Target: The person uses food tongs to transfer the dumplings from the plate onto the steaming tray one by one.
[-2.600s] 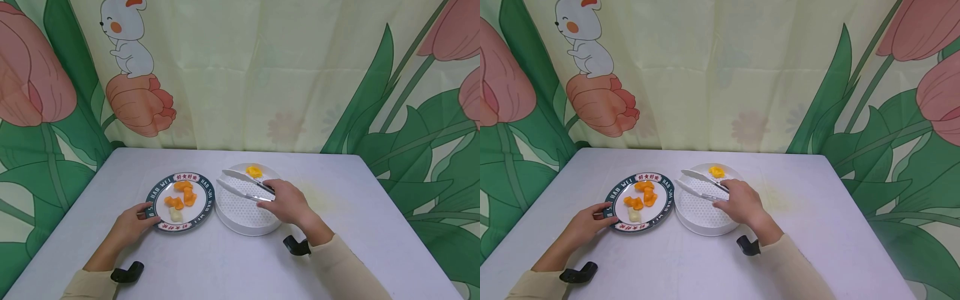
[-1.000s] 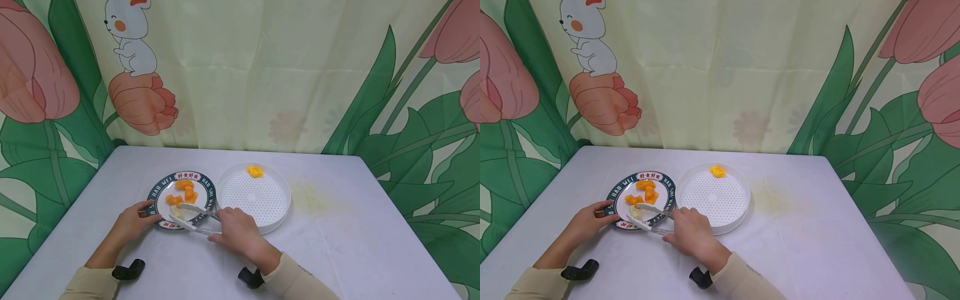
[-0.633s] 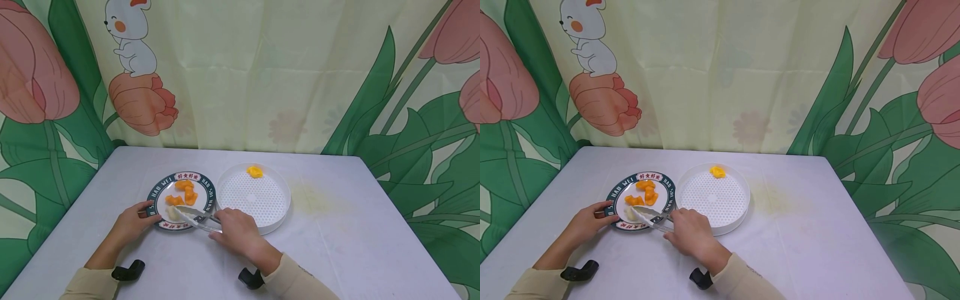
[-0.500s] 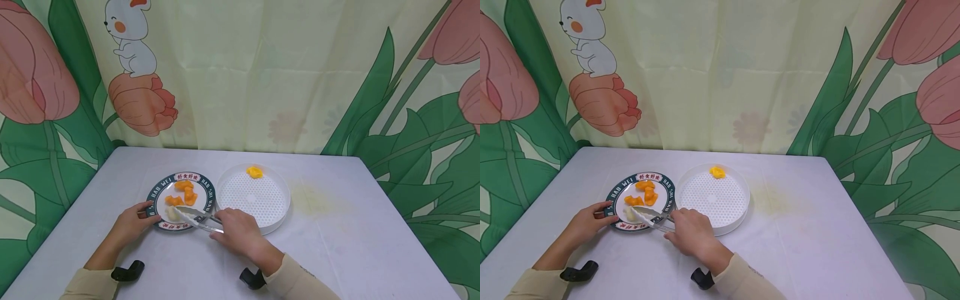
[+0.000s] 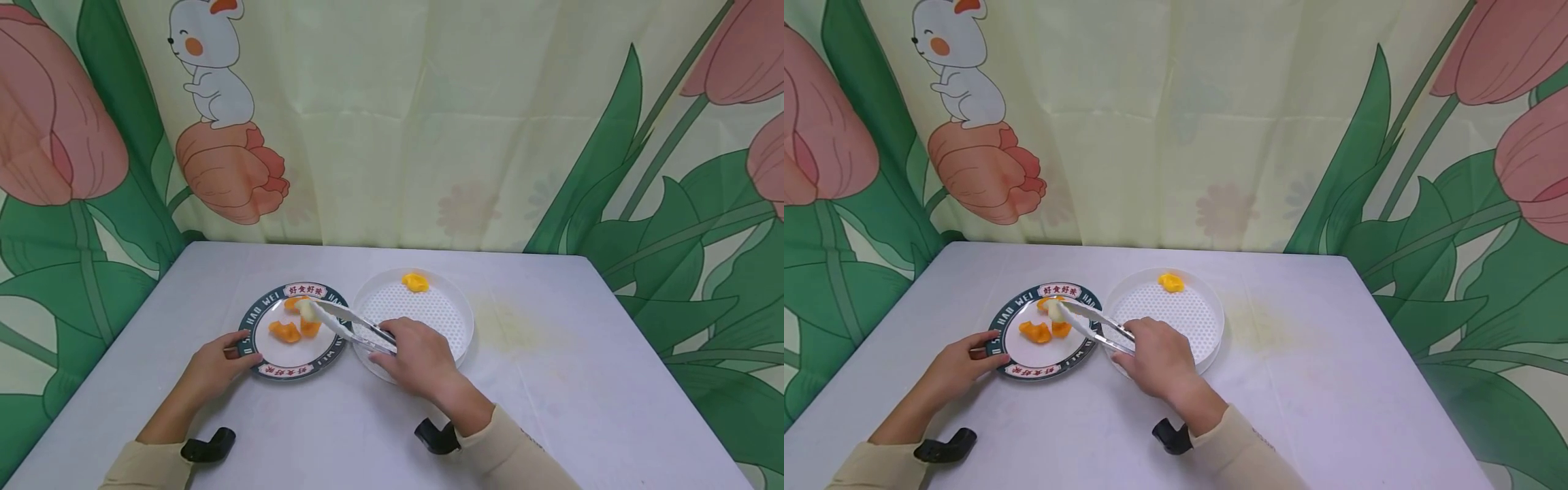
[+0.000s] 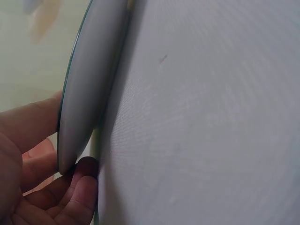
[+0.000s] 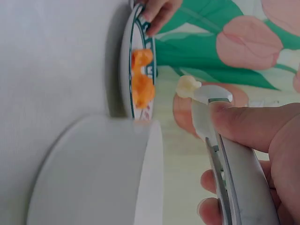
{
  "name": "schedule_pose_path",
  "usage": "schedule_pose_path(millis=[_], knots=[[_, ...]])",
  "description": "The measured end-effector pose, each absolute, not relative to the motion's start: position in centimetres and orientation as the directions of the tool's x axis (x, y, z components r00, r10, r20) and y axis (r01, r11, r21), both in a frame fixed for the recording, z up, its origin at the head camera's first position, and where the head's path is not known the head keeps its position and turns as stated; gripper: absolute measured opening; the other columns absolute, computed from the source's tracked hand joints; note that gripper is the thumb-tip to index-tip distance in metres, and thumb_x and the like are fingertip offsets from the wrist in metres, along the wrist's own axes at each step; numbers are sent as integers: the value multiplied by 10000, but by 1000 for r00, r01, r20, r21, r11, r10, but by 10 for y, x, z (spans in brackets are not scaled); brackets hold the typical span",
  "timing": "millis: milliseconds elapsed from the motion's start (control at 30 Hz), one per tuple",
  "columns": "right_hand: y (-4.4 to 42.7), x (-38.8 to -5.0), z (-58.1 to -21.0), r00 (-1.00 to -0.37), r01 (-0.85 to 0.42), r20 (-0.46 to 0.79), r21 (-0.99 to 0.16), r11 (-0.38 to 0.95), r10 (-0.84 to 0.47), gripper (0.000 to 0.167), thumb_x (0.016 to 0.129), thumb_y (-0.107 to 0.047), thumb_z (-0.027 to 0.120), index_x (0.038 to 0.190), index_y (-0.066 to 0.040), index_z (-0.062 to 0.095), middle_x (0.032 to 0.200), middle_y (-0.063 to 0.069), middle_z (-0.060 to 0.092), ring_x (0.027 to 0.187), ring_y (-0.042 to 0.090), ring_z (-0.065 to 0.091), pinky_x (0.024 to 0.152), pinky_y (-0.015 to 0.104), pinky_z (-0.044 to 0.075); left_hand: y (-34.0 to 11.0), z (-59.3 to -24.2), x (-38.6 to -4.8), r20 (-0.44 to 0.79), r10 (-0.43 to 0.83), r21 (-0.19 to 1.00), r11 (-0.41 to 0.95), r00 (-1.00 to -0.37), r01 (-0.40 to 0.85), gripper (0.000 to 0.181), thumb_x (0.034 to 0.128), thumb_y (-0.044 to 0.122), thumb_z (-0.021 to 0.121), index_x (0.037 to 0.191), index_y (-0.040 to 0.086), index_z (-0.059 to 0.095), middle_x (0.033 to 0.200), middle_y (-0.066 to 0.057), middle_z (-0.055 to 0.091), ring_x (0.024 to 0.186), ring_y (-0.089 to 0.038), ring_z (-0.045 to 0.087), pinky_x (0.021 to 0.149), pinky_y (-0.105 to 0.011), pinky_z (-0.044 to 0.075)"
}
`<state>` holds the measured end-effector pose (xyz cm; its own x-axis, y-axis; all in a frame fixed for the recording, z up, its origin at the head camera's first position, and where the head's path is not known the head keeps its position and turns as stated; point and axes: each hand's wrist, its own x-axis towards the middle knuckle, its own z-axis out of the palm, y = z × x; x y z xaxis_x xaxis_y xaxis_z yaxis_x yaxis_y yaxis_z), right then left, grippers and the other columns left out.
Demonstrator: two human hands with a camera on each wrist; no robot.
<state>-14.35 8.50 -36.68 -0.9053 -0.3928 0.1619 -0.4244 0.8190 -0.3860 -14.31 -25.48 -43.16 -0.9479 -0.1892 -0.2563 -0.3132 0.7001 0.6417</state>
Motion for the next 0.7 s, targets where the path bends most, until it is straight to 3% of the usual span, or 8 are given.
schedule_pose_path(millis=[700], knots=[[153, -179, -368, -971, -229, 146, -347, 909, -189, 533, 869, -357, 771, 1294, -59, 649, 1187, 102, 680, 958, 254, 637, 730, 424, 524, -256, -434, -145, -264, -204, 641, 693, -943, -330, 802, 895, 365, 760, 1491, -31, 396, 1336, -346, 496, 1176, -454, 510, 968, -541, 488]])
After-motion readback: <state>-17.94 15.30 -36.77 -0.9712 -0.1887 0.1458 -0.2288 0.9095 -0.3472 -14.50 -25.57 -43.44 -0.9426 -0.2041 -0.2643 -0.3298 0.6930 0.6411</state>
